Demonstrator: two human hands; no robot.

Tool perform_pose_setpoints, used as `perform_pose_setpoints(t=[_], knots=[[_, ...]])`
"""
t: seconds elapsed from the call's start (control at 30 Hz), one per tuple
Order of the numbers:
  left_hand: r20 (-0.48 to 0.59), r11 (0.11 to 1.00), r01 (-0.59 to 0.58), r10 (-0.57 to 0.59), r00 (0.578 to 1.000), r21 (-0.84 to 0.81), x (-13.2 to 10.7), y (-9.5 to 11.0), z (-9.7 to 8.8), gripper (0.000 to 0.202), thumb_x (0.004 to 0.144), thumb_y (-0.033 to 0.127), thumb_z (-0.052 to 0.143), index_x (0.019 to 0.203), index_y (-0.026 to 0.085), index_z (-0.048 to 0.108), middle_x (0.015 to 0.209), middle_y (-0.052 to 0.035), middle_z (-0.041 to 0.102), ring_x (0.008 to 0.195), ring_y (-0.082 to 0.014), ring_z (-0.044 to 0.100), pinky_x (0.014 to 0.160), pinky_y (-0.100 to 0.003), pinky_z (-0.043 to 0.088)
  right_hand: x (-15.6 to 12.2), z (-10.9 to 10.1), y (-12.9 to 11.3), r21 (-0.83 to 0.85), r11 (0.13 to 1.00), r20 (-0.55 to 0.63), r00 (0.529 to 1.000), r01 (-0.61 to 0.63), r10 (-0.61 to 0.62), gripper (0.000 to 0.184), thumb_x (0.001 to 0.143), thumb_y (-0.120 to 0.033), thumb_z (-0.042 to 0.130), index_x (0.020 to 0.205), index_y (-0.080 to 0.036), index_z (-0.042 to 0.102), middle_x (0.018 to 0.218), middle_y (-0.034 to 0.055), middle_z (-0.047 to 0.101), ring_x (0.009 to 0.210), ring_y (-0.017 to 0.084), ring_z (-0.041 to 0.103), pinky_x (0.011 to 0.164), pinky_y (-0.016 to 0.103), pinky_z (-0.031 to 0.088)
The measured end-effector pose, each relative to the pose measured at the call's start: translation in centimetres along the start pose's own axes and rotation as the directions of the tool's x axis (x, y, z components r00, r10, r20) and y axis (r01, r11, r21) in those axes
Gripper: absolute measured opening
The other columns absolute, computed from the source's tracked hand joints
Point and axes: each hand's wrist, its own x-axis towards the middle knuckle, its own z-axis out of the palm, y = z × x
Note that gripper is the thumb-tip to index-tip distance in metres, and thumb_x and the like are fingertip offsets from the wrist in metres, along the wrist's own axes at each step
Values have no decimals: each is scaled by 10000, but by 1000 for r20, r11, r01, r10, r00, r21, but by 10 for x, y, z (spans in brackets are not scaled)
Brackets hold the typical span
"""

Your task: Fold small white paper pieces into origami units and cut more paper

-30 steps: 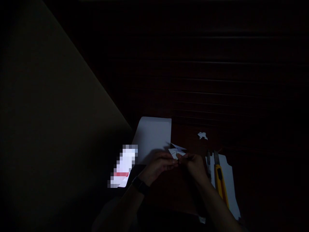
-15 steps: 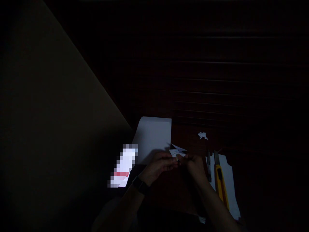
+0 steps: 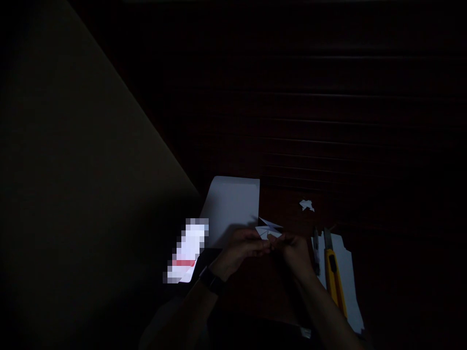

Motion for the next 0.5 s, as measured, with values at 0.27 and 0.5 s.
perform_pose_setpoints(t=[0.27,0.5], knots=[[7,1000,0,0,1000,18,0,2,1,313,612,318,770,793,77,687,767,-116,678,670,-152,632,610,-249,465,2,-2,5,58,996,28,997,-71,69,216,536,-229,783,465,-151,594,468,22,599,466,155,543,504,277,376],[-73,998,-36,40,997,58,3,-6,3,262,576,271,787,701,78,663,660,-84,668,576,-138,617,555,-243,460,3,2,3,162,987,39,999,13,-19,551,477,-216,839,982,-239,620,799,12,678,668,201,620,592,308,471]])
